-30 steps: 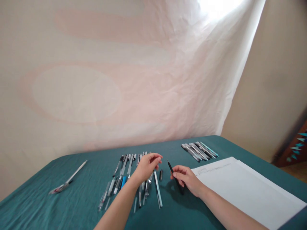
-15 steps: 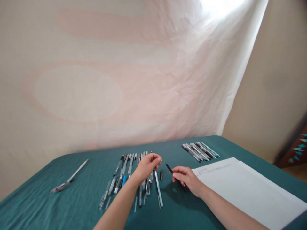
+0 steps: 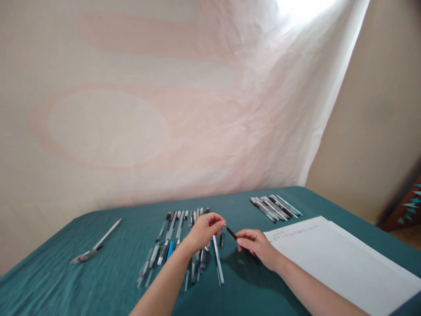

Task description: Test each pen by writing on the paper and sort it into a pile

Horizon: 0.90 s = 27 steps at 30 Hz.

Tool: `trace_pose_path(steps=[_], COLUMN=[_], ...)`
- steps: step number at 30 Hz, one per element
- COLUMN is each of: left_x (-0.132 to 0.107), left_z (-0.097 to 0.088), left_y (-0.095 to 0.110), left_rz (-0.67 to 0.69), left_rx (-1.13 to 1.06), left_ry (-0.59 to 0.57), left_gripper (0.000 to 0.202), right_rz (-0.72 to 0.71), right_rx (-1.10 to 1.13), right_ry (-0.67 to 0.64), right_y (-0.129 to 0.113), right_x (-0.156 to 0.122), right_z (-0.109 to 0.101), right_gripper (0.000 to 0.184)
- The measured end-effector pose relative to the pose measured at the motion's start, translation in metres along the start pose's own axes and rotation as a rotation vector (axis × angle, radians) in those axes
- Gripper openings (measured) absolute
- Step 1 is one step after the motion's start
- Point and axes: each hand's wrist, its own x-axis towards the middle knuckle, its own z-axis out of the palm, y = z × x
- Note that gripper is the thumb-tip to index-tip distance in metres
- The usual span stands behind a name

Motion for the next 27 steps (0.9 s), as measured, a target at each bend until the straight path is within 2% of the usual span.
trace_pose_path(steps=[9,14,18,27], left_x=[-0.006,-0.008,-0.007,-0.009], left_z=[0.015,0.027,0.029,0.032], left_y=[-0.005,-0.012,-0.017,-0.017], left_rz=[-0.085,-0.104,-0.110,-0.157], left_rx=[-0.240,-0.368,-0.435,-0.527], left_ry=[-0.003,0.069,0.123,0.140], left_gripper=[0.032,0.034,0.033,0.036], right_rz=[-0.017,-0.013,-0.024,-0.060], right_rx=[-0.005,0.014,0.073,0.096], right_ry=[0.020,0.027,0.038,0.007], right_y=[0.001,0.001,-0.001,-0.004], right_x=[-0.001,-0.001,-0.001,-0.002], right_z=[0.000,0.001,0.003,0.003], right_gripper=[0.029,0.028,0.027,0.033])
